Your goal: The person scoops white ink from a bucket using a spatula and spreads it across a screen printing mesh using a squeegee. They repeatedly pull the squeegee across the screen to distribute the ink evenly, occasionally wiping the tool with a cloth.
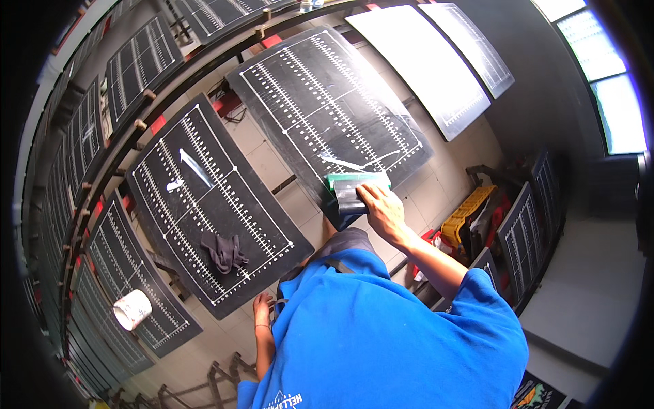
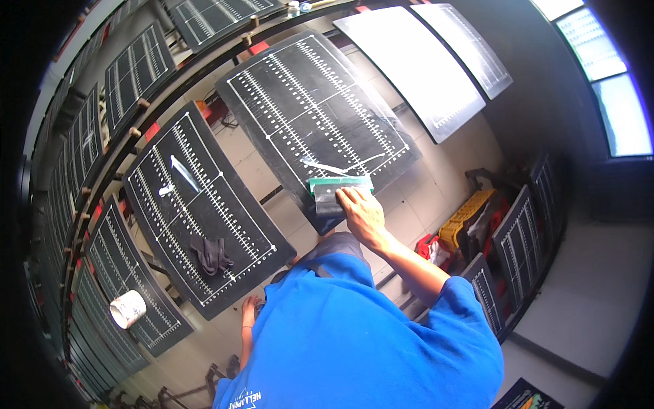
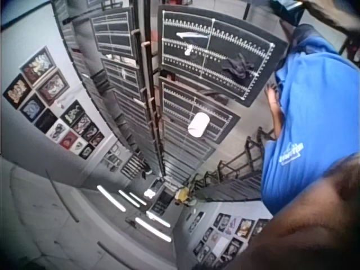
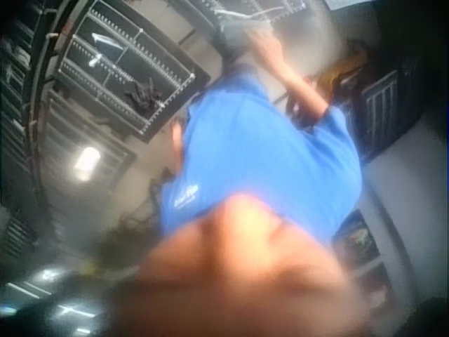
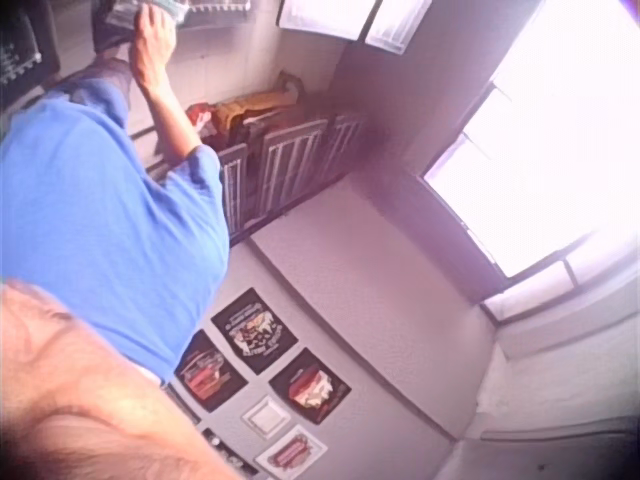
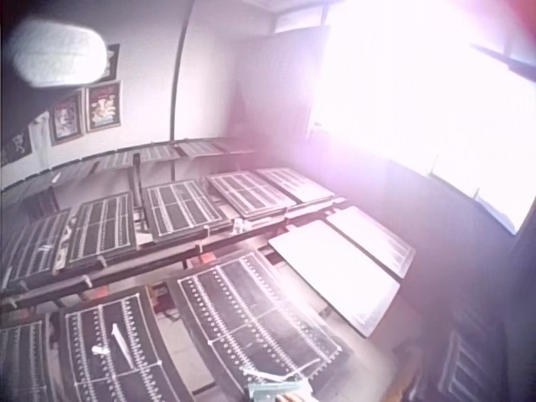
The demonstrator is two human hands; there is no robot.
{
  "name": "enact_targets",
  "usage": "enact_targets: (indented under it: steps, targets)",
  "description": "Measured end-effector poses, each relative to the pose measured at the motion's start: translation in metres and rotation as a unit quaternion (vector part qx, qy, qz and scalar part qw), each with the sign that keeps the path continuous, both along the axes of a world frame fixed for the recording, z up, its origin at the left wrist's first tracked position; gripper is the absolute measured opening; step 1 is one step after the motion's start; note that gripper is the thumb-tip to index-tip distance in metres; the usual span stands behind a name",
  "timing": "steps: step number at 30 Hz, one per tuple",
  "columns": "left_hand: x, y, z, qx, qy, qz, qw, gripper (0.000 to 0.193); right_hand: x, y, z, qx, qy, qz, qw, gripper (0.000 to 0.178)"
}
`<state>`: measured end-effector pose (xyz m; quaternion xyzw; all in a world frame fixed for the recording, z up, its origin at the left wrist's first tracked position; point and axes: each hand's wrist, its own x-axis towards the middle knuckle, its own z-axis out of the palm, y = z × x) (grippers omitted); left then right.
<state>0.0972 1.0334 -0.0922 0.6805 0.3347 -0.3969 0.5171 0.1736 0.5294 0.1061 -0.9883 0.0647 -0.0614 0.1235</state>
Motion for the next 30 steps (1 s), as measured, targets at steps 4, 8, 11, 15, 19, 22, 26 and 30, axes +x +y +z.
enact_targets:
  steps: [4, 8, 11, 15, 19, 22, 26, 30]
  targets:
    - [-0.023, 0.002, 0.008, 0.016, -0.012, -0.075, 0.997, 0.042, 0.079, -0.028, -0.011, -0.051, -0.076, 0.009, 0.996, 0.05]
    - [-0.05, 0.016, 0.021, 0.047, 0.007, -0.018, 0.999, 0.04, 0.186, -0.072, 0.007, -0.045, -0.026, 0.004, 0.999, 0.037]
    - [-0.062, 0.017, 0.032, 0.073, 0.022, 0.006, 0.997, 0.039, 0.24, -0.108, -0.008, -0.029, -0.106, 0.019, 0.994, 0.031]
    - [-0.082, 0.007, 0.056, 0.099, 0.034, 0.014, 0.994, 0.037, 0.248, -0.115, -0.018, -0.03, -0.113, 0.031, 0.993, 0.034]
    - [-0.103, -0.022, 0.106, 0.081, 0.017, -0.04, 0.996, 0.035, 0.166, -0.079, -0.02, -0.007, -0.106, 0.097, 0.99, 0.04]
    - [-0.124, -0.039, 0.151, 0.056, 0.001, -0.074, 0.996, 0.037, 0.093, -0.061, -0.013, 0.007, -0.03, 0.139, 0.99, 0.051]
    - [-0.153, -0.06, 0.188, 0.017, -0.057, -0.088, 0.994, 0.042, 0.084, -0.08, 0.012, 0.015, -0.005, 0.151, 0.988, 0.04]
    - [-0.164, -0.089, 0.211, 0.027, -0.022, -0.079, 0.996, 0.042, 0.165, -0.115, 0.022, 0.041, -0.093, 0.093, 0.99, 0.031]
